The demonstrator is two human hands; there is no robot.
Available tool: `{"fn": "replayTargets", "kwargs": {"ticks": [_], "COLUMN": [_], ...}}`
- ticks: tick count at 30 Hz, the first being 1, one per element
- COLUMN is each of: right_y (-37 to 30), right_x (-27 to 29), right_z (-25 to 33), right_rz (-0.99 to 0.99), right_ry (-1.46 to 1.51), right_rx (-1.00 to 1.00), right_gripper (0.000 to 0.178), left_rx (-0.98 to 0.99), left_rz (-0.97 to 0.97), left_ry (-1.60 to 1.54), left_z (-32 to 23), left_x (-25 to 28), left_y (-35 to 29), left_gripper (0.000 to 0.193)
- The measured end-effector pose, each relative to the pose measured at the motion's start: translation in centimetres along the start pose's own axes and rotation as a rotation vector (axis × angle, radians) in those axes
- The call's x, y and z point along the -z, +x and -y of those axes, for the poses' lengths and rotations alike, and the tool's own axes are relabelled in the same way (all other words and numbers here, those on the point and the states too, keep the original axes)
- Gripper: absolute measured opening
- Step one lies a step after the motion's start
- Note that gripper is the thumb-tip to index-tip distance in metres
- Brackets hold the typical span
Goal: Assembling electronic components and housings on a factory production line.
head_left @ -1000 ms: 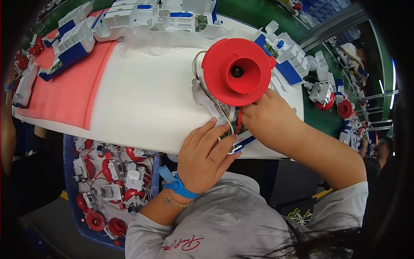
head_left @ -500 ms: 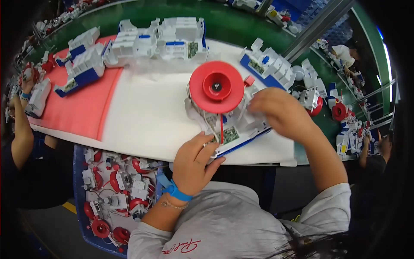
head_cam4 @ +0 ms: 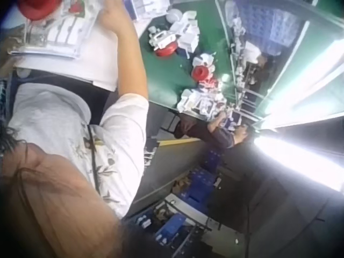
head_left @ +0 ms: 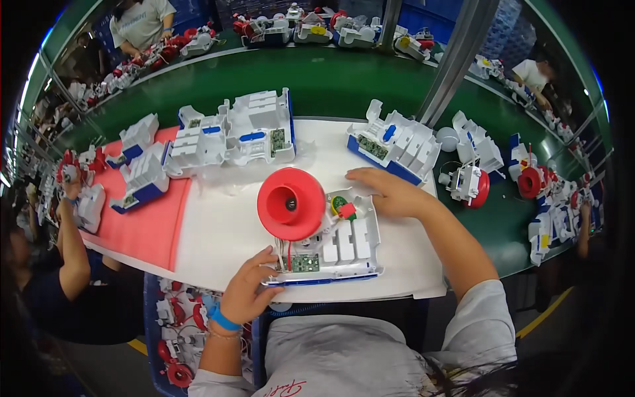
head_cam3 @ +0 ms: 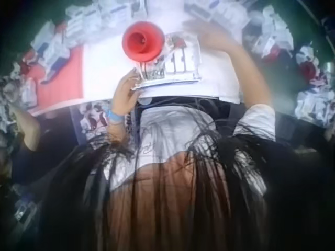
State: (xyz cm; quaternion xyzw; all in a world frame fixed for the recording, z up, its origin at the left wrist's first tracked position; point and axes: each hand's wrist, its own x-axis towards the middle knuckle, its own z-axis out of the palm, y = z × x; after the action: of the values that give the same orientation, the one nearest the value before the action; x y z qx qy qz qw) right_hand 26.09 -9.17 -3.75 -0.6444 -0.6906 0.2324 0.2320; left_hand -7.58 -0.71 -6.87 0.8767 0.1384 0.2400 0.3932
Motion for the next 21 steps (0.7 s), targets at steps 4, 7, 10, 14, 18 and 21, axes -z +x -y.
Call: {"fn": "replayTargets", "kwargs": {"ticks": [4,7,10,14,18,21], "right_y": [0.0,-1.5,-3.8,-7.7,-10.4,-11.4], "right_x": [-0.5,-0.9,1.1,2.3,0.1,-2.3], "right_z": [0.0,-0.4,2.6,8.2,10.5,10.3], "right_rz": [0.107,-0.094,-0.260,-0.337,-0.337,-0.368], "right_ry": [0.029,-0.015,-0.135,0.068,0.235,0.270], "right_rx": [-0.016,-0.060,-0.047,0.156,0.274,0.310], "right_gripper": [0.052,0.043,0.037,0.024,0.021,0.021], "left_rx": [0.106,0.110,0.168,0.600,0.557,0.548], "left_rz": [0.063,-0.123,-0.498,-0.461,-0.375,-0.278], "left_ry": [-0.017,0.094,-0.030,-0.079,-0.044,-0.168], "left_z": [0.0,-2.0,-1.5,0.8,7.8,7.5], "left_x": [1.5,0.7,-0.8,-5.2,-9.2,-9.1], "left_y": [1.2,1.0,-5.3,-11.7,-12.4,-10.6], "left_gripper": [0.038,0.043,0.040,0.048,0.086,0.080]}}
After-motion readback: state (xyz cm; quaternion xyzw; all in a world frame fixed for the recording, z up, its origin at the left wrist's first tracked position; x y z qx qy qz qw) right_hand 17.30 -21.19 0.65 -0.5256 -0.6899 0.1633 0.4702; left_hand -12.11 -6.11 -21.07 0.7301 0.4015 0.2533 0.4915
